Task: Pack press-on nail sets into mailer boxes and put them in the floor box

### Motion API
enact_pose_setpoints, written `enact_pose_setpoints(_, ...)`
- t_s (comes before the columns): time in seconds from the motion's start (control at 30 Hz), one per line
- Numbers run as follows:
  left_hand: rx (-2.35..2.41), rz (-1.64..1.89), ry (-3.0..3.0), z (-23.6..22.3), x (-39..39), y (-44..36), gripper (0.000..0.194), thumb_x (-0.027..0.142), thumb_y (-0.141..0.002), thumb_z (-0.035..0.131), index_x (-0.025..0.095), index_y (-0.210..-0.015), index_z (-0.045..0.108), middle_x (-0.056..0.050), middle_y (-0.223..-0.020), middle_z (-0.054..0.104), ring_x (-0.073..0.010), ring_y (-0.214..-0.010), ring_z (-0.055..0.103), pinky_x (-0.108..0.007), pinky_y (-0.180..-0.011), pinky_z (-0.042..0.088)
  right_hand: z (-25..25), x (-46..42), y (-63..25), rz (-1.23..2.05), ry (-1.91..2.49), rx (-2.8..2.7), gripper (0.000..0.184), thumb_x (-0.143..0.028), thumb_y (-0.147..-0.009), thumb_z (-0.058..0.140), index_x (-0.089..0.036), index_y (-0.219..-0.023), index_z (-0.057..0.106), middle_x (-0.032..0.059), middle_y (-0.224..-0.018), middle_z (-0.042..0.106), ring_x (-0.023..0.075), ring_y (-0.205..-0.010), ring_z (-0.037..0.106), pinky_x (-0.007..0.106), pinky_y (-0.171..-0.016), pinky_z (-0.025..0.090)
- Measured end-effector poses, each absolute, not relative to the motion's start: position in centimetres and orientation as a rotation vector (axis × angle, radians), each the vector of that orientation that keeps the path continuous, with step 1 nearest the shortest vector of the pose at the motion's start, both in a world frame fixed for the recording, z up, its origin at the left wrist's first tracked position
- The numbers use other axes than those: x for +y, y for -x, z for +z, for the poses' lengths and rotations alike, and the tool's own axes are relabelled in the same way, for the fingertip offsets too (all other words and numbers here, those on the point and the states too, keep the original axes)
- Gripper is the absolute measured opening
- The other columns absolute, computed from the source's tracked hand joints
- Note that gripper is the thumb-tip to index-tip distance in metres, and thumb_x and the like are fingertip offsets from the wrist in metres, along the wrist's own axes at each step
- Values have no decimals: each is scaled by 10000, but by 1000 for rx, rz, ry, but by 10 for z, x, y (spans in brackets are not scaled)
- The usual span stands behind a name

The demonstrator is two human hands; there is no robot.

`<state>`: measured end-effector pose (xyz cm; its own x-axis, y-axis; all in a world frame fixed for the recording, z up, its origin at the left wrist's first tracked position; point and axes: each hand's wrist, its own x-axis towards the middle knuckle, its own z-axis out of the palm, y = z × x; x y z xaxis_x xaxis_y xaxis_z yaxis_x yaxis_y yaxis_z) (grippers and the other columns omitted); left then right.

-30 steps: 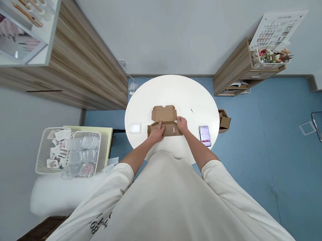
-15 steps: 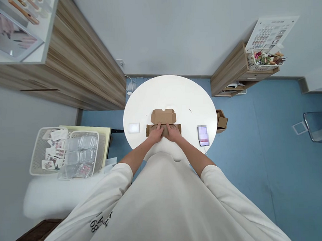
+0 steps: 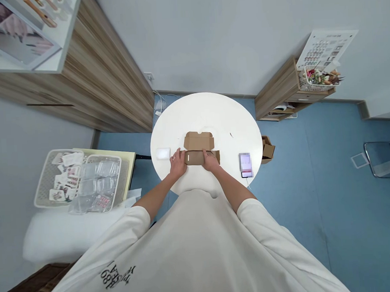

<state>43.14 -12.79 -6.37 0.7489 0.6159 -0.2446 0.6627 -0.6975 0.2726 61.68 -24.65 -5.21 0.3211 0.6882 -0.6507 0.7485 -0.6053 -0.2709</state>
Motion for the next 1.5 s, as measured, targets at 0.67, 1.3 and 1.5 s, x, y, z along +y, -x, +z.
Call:
enact_pose_setpoints(0.67, 1041, -137, -2162, -77, -128, -440, 583, 115, -924, 461, 261, -1484, 391, -146, -1332, 462, -263, -1001, 644, -413, -864, 522, -54, -247, -616, -1158, -2463, 1337, 1069, -361, -946, 619, -180, -1627, -185, 199, -1417, 563, 333, -1234, 575, 377, -953, 477)
enact_pose_setpoints(1.3, 861, -425, -2400, -74, -143, -447, 529, 195, -914, 538, 278, -1435, 501, -144, -1464, 427, -300, -1217, 559, -429, -1012, 449, -56, -248, -617, -1192, -2471, 1364, 1091, -327, -908, 651, -162, -1634, -148, 208, -1398, 577, 344, -1228, 577, 395, -972, 463)
enact_pose_setpoints(1.5, 824, -547, -2562, -69, -140, -452, 368, 173, -920, 474, 175, -1235, 664, -189, -1236, 540, -344, -1211, 486, -475, -1001, 384, -54, -248, -616, -1215, -2476, 1357, 1099, -308, -902, 633, -167, -1627, -181, 197, -1442, 547, 331, -1198, 591, 390, -955, 478)
